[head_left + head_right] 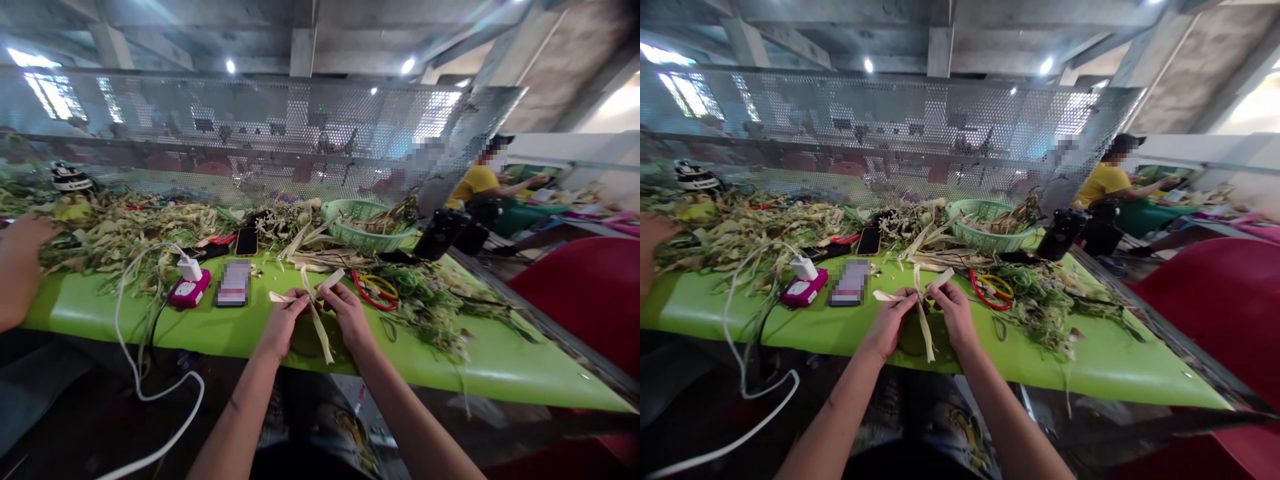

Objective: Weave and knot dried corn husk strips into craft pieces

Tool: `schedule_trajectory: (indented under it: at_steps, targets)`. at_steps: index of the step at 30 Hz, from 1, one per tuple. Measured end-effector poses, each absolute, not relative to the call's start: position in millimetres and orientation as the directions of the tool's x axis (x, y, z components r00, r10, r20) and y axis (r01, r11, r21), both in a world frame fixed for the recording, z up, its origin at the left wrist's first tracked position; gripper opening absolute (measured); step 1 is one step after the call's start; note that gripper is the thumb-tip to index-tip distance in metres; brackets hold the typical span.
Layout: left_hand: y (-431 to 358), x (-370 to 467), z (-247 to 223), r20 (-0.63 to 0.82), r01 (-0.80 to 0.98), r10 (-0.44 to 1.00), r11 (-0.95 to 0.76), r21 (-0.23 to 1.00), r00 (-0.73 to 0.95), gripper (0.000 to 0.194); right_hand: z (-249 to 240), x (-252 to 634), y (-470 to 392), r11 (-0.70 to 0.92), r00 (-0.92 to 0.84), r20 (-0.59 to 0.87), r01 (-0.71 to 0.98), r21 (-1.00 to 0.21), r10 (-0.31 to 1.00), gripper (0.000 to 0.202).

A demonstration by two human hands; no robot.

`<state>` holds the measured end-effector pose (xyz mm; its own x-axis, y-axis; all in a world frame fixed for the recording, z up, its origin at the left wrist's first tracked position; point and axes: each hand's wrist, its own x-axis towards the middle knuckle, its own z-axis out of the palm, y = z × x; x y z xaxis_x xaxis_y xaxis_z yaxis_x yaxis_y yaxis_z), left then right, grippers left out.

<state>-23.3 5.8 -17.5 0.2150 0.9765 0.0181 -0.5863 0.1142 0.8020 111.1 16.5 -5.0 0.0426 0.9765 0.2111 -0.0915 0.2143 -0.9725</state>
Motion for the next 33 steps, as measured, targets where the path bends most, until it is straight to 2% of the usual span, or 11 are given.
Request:
schedule_trajectory:
  at_steps: [3,13,18,21,25,30,33]
  targets:
    - [6,-24,-19,0.015,-0.588,0.975,0.120,0.800,0.220,0.024,-7,109,17,0.186,0.045,0.182,-0.127,-0.974,0.982,0.023]
    - [3,-23,-18,0.074,-0.546,0.974,0.058,0.836,0.216,0.022,-9,105,27,0.244,0.114,0.231,-0.116,-0.963,0.966,0.018]
    - [2,-24,-16,0.070,-0.528,0.967,0.073,0.846,0.245,0.024,-10,105,27,0.242,0.126,0.230,-0.083,-0.967,0.965,0.023]
    - [4,-24,-18,0.059,-0.522,0.980,0.050,0.852,0.189,0.026,-10,109,29,0.215,0.101,0.211,-0.031,-0.976,0.972,0.030]
    - [9,-24,-23,0.055,-0.506,0.998,-0.033,0.862,0.027,0.027,-9,113,25,0.198,0.041,0.200,0.063,-0.978,0.979,0.040]
    - [11,-25,-23,0.076,-0.429,0.997,-0.074,0.900,-0.012,0.027,-11,111,15,0.312,-0.149,0.279,0.304,-0.900,0.949,0.031]
    - [10,-26,-21,0.112,-0.407,0.993,-0.113,0.907,-0.028,0.024,-12,110,14,0.315,-0.161,0.277,0.318,-0.894,0.947,0.028]
